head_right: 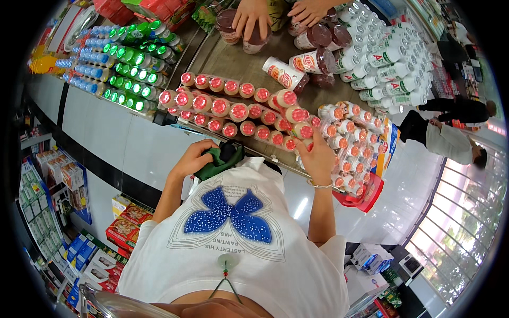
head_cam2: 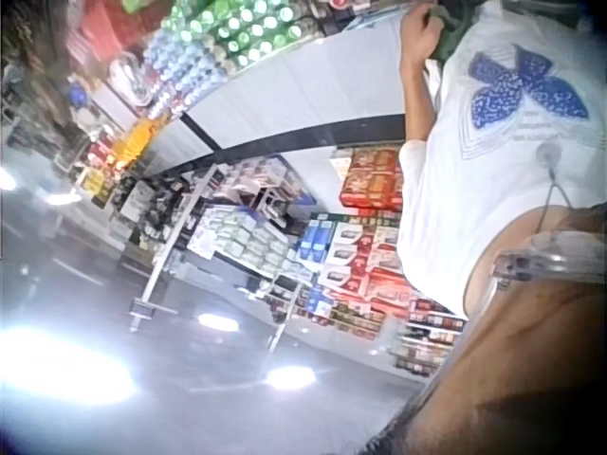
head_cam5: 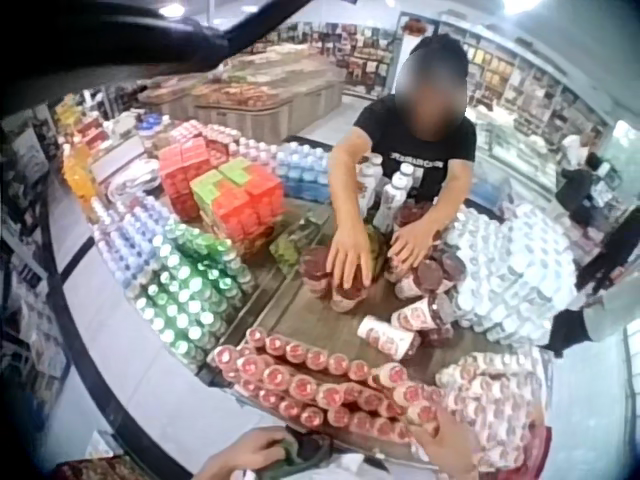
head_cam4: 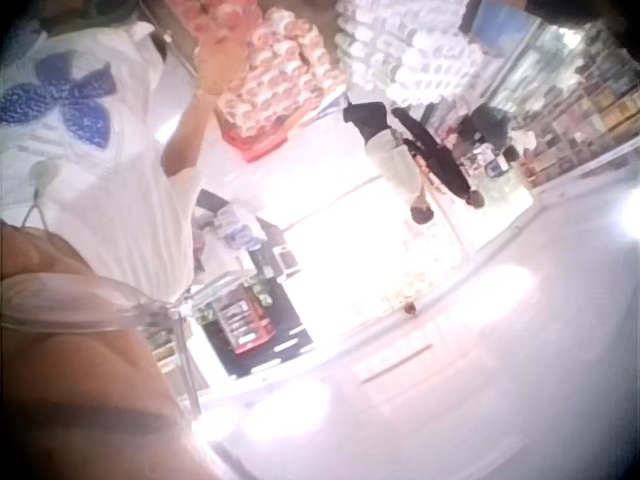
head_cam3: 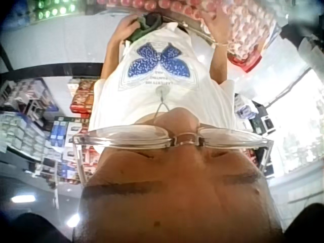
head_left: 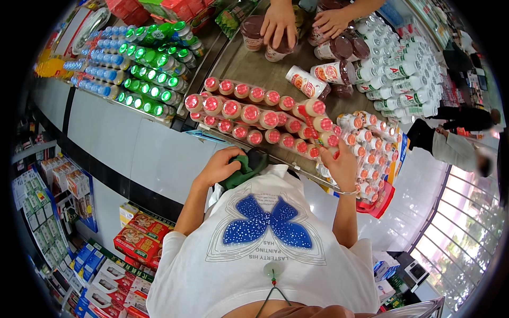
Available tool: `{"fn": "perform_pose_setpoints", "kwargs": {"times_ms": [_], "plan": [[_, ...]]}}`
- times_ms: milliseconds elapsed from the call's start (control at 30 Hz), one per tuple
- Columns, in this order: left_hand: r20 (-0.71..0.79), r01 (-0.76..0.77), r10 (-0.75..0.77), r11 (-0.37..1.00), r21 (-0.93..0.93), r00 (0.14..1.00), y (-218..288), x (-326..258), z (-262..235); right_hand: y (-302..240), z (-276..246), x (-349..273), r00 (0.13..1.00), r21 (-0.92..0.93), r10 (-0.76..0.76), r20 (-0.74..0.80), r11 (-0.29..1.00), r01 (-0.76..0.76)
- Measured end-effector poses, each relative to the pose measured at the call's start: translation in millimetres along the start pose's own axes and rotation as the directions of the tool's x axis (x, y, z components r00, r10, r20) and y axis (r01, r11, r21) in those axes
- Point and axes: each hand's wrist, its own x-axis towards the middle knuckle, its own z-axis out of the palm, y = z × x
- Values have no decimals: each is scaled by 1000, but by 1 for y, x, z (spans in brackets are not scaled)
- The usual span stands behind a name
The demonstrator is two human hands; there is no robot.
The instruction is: The person organizes various packs of yogurt, water, and juice bottles on a store shelf, picking up individual items and clusters and repositioning them.
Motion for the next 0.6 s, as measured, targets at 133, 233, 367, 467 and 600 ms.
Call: {"fn": "perform_pose_setpoints", "kwargs": {"times_ms": [133,233,367,467,600], "plan": [[17,7,-8,1000,6,1000,-4,5,-1,-1,4,0,999,-64,-16,32,998,18],[21,-22,21,999,32,1000,-3,7,-4,-5,-2,2,997,-67,0,79,998,5],[19,-13,12,999,49,1000,0,7,-7,-4,-5,1,997,-28,-53,60,998,55],[22,-18,17,998,56,1000,-4,9,-9,-7,-10,6,987,-27,25,161,999,-21],[32,-64,63,998,24,997,-3,13,-10,-2,-14,11,975,-70,2,222,997,14]]}}
